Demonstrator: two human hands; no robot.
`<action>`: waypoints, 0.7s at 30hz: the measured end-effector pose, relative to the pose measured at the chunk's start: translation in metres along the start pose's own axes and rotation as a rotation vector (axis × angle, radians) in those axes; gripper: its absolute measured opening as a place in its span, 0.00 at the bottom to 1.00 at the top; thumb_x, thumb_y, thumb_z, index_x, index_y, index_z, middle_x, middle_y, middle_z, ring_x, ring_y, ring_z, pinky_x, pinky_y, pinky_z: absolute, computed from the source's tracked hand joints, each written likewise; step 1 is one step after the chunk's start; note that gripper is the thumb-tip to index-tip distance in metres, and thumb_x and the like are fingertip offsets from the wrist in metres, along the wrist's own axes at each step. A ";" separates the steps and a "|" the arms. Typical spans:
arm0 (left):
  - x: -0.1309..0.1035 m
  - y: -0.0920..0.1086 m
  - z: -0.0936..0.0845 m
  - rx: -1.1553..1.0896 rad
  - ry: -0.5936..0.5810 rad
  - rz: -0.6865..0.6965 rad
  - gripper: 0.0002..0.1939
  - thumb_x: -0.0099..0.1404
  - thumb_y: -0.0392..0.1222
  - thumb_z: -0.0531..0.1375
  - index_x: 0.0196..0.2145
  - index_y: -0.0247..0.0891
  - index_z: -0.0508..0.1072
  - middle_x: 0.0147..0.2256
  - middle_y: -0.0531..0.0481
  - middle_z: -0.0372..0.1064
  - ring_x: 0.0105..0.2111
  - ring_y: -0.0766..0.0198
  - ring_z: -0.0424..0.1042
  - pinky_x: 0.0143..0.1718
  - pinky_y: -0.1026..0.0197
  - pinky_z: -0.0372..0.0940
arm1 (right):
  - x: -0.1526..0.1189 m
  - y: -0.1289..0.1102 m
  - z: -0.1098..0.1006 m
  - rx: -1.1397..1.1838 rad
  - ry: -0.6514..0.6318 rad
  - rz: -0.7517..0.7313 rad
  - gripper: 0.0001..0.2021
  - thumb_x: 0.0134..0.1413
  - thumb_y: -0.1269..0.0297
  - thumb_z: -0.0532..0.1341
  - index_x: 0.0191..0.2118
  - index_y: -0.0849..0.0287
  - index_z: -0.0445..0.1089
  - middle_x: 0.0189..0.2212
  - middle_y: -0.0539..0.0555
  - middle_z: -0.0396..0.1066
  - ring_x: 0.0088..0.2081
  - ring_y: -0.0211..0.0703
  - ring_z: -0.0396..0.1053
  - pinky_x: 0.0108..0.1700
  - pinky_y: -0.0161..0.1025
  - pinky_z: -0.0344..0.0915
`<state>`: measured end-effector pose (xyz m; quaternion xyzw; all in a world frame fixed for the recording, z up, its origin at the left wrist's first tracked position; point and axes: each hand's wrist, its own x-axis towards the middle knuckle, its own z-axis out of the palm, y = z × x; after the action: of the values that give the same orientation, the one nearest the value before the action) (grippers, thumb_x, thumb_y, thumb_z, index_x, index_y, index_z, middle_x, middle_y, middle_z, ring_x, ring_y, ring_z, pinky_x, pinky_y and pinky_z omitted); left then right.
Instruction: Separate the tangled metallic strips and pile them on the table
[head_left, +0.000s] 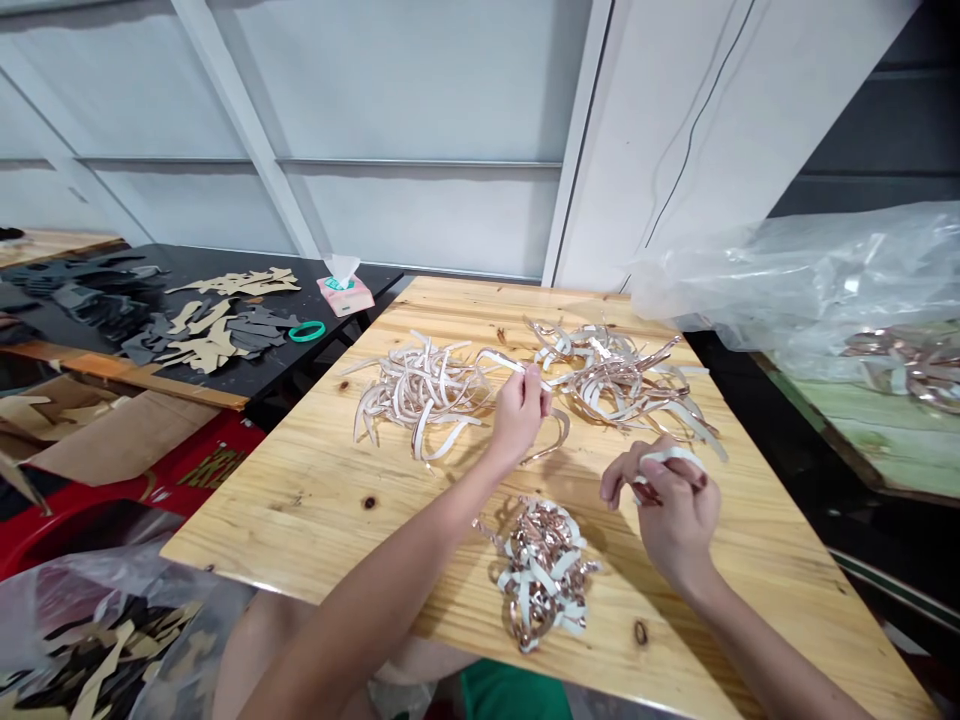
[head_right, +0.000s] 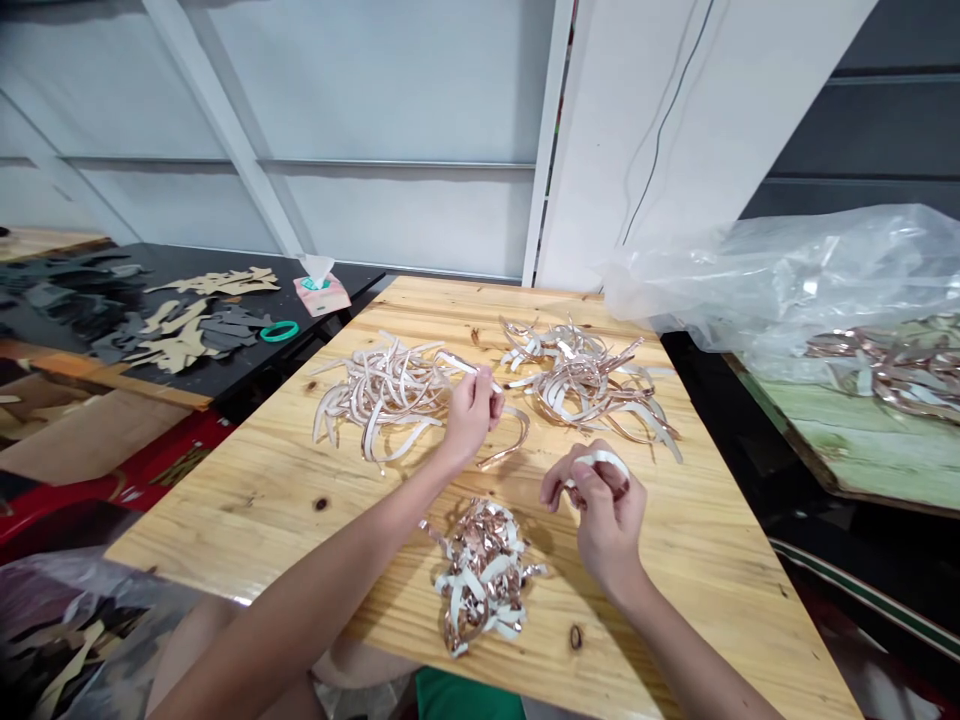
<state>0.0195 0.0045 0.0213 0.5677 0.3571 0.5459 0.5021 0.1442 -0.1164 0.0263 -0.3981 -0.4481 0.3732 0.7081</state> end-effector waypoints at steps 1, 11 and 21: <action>-0.001 0.002 -0.001 0.006 -0.052 0.004 0.24 0.72 0.60 0.50 0.27 0.39 0.59 0.18 0.59 0.60 0.16 0.73 0.59 0.20 0.68 0.54 | 0.000 0.001 0.000 -0.008 -0.018 0.021 0.06 0.56 0.67 0.61 0.31 0.54 0.62 0.21 0.44 0.60 0.20 0.39 0.64 0.21 0.37 0.59; -0.028 0.009 0.011 0.282 -0.600 0.084 0.22 0.74 0.55 0.47 0.31 0.37 0.67 0.25 0.52 0.69 0.24 0.67 0.68 0.31 0.64 0.64 | 0.019 0.009 -0.009 -0.063 -0.012 0.163 0.14 0.52 0.60 0.62 0.45 0.51 0.64 0.25 0.43 0.61 0.19 0.36 0.58 0.17 0.33 0.56; -0.027 0.008 0.005 0.492 -0.579 0.226 0.22 0.75 0.52 0.47 0.29 0.39 0.67 0.24 0.52 0.70 0.26 0.65 0.70 0.33 0.64 0.62 | 0.024 0.011 -0.015 -0.203 0.055 0.169 0.23 0.66 0.43 0.51 0.33 0.58 0.70 0.17 0.46 0.57 0.18 0.37 0.55 0.20 0.34 0.56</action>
<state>0.0189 -0.0244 0.0225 0.8373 0.2561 0.3131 0.3678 0.1642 -0.0947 0.0201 -0.5141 -0.4290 0.3732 0.6422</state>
